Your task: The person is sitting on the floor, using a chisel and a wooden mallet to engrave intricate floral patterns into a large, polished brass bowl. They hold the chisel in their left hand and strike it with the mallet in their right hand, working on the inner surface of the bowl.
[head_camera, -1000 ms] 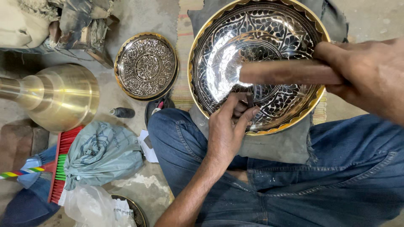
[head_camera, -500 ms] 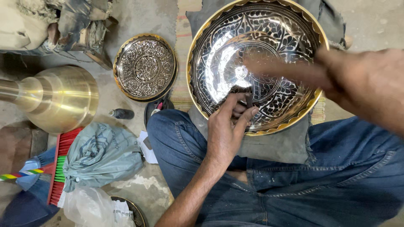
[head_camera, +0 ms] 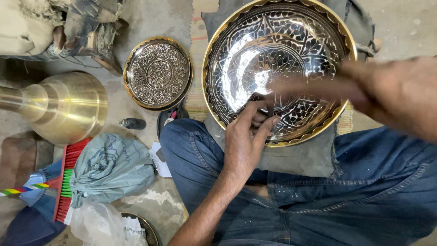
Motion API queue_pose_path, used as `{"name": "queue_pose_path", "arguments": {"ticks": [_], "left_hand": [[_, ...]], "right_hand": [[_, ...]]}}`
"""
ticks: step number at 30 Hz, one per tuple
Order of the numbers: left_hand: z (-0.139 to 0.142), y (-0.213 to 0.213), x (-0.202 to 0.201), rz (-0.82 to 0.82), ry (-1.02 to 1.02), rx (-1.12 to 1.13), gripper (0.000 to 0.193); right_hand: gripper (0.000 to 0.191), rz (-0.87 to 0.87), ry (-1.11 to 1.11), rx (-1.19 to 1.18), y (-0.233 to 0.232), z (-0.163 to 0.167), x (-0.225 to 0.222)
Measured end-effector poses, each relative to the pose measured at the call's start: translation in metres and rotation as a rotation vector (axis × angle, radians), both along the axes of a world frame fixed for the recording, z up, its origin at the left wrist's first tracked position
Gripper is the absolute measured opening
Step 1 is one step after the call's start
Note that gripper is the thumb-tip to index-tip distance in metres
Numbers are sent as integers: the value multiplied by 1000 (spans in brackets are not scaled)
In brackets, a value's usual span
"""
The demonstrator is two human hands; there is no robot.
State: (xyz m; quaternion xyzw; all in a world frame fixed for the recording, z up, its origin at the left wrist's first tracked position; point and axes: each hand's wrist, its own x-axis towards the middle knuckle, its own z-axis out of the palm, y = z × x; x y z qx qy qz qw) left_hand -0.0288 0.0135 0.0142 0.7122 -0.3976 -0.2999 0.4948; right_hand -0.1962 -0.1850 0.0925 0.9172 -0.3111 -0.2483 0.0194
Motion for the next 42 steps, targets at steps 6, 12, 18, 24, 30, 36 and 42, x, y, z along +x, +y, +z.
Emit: {"name": "queue_pose_path", "arguments": {"ticks": [6, 12, 18, 24, 30, 36, 42], "left_hand": [[1, 0, 0, 7, -11, -24, 27], [1, 0, 0, 13, -39, -18, 28], [-2, 1, 0, 17, -22, -63, 27], [-5, 1, 0, -11, -52, -36, 27], [-3, 1, 1, -6, -84, -83, 29], [-2, 1, 0, -10, -84, -22, 32], [-4, 1, 2, -22, -58, -57, 33]], "right_hand": [[46, -139, -153, 18, 4, -7, -2], [41, -236, -175, 148, 7, -11, -7], [39, -161, -34, 91, 15, -13, -9], [51, -83, -161, 52, 17, -13, -14], [49, -9, -146, 6, 21, -15, -15], [46, -28, -189, 16, 24, -20, -28], [48, 36, -218, -3, 28, -27, -30]]}}
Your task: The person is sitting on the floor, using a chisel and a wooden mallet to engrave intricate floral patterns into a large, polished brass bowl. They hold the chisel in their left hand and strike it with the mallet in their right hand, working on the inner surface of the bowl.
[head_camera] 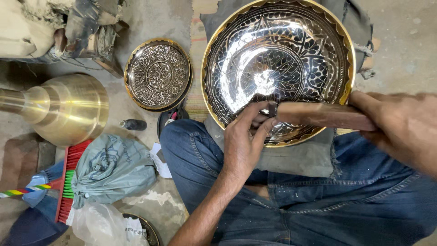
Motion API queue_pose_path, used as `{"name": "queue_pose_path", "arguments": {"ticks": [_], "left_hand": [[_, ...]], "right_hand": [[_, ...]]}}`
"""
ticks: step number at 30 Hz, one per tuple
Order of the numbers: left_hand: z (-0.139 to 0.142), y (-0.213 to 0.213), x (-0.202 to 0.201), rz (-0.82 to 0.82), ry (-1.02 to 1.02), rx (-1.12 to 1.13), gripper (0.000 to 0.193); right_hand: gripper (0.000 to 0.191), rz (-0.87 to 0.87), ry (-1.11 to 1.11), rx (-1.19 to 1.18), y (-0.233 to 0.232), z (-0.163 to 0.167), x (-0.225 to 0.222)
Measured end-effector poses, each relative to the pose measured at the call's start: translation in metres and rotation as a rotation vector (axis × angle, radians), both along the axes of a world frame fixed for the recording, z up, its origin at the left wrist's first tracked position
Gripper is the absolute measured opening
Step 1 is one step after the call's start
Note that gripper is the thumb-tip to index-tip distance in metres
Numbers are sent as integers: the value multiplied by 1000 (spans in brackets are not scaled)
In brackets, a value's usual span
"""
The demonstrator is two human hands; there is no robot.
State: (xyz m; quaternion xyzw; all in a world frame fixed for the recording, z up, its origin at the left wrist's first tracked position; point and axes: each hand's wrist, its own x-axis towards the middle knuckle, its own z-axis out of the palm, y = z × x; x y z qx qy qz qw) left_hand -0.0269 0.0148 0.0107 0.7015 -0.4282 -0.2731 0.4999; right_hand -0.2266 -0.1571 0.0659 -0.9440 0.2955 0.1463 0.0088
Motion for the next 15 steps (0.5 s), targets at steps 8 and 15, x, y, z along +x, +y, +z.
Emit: {"name": "queue_pose_path", "arguments": {"ticks": [8, 15], "left_hand": [[-1, 1, 1, 4, 11, 44, 30], [-2, -6, 27, -286, -119, -2, 35]], "right_hand": [[41, -371, -14, 165, 17, 21, 16], [41, -325, -170, 75, 29, 26, 12]]}}
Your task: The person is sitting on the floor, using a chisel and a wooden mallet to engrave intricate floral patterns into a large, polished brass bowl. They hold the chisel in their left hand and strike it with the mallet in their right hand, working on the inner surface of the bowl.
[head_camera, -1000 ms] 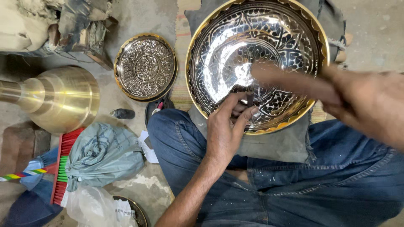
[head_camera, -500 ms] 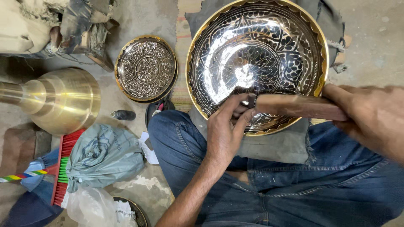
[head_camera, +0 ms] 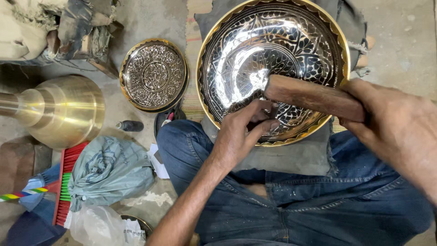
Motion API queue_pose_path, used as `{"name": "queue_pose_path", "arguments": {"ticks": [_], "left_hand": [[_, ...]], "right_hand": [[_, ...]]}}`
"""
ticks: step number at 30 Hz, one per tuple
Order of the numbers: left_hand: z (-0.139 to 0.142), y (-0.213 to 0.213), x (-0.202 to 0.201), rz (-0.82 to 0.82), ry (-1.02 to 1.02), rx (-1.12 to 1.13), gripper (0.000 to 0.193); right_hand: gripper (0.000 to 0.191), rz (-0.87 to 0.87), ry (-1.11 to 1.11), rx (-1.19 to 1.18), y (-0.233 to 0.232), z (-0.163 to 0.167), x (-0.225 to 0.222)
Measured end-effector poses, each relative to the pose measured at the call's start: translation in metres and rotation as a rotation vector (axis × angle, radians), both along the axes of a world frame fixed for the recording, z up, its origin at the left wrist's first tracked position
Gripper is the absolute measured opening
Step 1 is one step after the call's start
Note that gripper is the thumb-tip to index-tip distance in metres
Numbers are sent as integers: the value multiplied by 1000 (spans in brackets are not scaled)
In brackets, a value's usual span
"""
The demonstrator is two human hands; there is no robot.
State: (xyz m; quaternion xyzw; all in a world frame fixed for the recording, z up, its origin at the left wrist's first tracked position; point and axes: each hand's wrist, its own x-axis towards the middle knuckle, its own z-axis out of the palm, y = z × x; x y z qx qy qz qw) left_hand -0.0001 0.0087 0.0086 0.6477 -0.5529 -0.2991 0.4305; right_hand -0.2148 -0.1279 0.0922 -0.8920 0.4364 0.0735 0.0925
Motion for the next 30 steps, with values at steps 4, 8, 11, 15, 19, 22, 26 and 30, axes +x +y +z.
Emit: {"name": "queue_pose_path", "arguments": {"ticks": [4, 8, 11, 15, 19, 22, 26, 30], "left_hand": [[-1, -2, 5, -17, 7, 41, 38], [1, -3, 5, -21, -24, 40, 37], [2, -3, 5, -17, -17, 74, 39], [2, -3, 4, -22, 16, 76, 39], [1, -4, 4, -22, -14, 67, 40], [1, -4, 5, -30, 7, 34, 39], [0, -3, 5, -28, 19, 113, 40], [-1, -3, 5, -19, -25, 49, 40]], "right_hand": [[37, -56, 81, 42, 8, -5, -1], [38, -88, 140, 76, 14, -5, -3], [39, -209, -33, 86, 18, -9, -4], [50, -137, 67, 84, 15, -15, -11], [44, -123, -1, 93, 13, -18, -17], [47, -176, 29, 133, 11, -18, -17], [42, -229, 41, 222, 10, -22, -18], [41, -6, 139, 37, 9, -31, -26]]}}
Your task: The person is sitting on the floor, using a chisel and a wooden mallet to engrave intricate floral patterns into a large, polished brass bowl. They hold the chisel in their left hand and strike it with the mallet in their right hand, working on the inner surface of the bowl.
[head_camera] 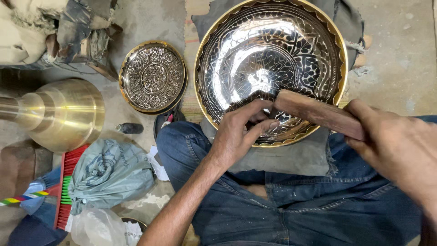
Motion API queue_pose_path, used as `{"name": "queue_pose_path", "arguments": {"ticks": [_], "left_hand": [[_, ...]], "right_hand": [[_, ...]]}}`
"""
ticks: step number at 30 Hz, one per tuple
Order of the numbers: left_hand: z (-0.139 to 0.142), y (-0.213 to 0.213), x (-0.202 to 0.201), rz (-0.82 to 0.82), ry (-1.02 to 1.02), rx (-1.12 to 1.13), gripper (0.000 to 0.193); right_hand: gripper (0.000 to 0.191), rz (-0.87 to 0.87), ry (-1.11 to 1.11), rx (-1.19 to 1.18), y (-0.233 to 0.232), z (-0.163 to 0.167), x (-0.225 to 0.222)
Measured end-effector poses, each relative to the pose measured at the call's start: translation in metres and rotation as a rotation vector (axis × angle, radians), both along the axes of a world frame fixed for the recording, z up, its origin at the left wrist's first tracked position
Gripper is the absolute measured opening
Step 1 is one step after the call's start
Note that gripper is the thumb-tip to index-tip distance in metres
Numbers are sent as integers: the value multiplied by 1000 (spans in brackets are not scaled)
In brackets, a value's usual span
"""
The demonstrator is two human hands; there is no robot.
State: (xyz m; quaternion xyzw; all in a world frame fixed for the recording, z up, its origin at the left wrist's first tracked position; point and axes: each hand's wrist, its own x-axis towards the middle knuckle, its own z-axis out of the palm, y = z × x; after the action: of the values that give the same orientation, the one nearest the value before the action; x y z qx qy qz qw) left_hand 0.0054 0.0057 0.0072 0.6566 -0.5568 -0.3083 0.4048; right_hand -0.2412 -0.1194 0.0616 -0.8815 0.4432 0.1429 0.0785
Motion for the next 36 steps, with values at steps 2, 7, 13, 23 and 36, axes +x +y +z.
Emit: {"name": "queue_pose_path", "arguments": {"ticks": [2, 7, 13, 23, 36], "left_hand": [[0, 0, 1, -19, 15, -8, 41], [3, 0, 2, -9, -5, -5, 41], [5, 1, 1, -12, 16, -15, 40], [1, 2, 2, -18, 27, 8, 40], [2, 2, 2, -29, 12, 30, 39]], "right_hand": [[45, -190, -263, 171, 0, -5, -3], [42, -85, -51, 96, 3, -9, -7], [43, -113, -79, 105, 8, -9, -7], [41, -238, -295, 200, 13, -8, -4], [42, -261, -441, 257, 14, -15, -11]]}}
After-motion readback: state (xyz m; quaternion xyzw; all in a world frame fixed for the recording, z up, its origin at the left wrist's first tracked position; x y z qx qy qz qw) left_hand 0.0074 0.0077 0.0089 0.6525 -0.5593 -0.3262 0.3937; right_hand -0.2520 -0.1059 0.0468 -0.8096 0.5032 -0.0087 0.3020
